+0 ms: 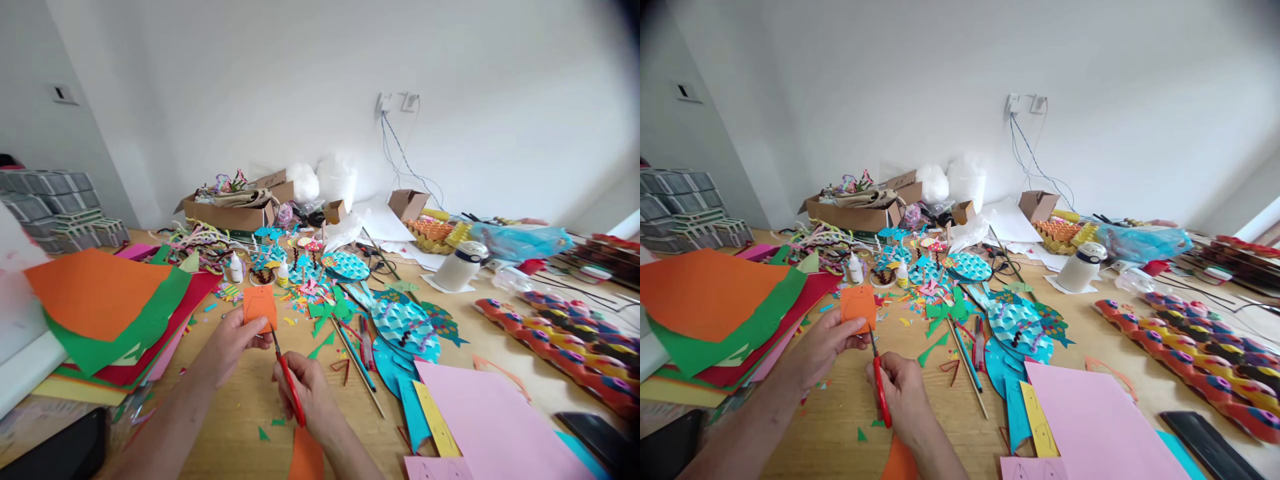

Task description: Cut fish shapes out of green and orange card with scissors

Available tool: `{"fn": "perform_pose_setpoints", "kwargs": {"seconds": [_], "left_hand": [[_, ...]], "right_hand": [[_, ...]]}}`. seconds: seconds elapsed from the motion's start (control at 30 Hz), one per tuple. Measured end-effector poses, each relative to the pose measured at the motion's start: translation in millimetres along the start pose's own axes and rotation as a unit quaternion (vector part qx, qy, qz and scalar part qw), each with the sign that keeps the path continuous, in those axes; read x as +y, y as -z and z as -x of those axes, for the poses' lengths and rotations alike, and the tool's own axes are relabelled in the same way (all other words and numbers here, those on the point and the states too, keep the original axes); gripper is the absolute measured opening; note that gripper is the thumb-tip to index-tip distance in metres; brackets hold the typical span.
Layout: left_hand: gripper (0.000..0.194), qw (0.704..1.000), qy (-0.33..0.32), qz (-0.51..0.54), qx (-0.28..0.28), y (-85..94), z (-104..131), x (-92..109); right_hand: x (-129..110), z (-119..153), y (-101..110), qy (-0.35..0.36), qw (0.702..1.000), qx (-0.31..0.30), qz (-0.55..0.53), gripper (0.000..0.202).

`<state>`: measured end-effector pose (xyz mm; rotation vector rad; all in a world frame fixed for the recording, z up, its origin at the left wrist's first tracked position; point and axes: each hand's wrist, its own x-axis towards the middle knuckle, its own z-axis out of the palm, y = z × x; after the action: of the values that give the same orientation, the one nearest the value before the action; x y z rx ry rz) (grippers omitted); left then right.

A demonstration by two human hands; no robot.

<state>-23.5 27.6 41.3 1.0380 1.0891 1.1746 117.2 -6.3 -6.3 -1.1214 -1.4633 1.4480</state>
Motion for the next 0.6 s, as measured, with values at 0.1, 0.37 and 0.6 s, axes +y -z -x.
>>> {"fn": "perform_pose_setpoints", "kwargs": {"seconds": [0.1, 0.37, 0.6], "left_hand": [[0.017, 1.0, 0.0, -0.003, -0.004, 0.2, -0.1, 0.5], [0.018, 1.0, 0.009, -0.006, -0.003, 1.2, -0.2, 3.4], [0.022, 1.0, 0.008, -0.008, 0.001, 5.4, -2.2, -1.4]], "right_hand": [[0.3, 0.2, 0.7, 0.008, 1.0, 0.001, 0.014, 0.033], [5.1, -1.7, 1.2, 0.035, 0.997, 0.014, 0.064, 0.033], [7.6, -3.1, 2.5, 0.033, 0.995, 0.02, 0.093, 0.031]]}}
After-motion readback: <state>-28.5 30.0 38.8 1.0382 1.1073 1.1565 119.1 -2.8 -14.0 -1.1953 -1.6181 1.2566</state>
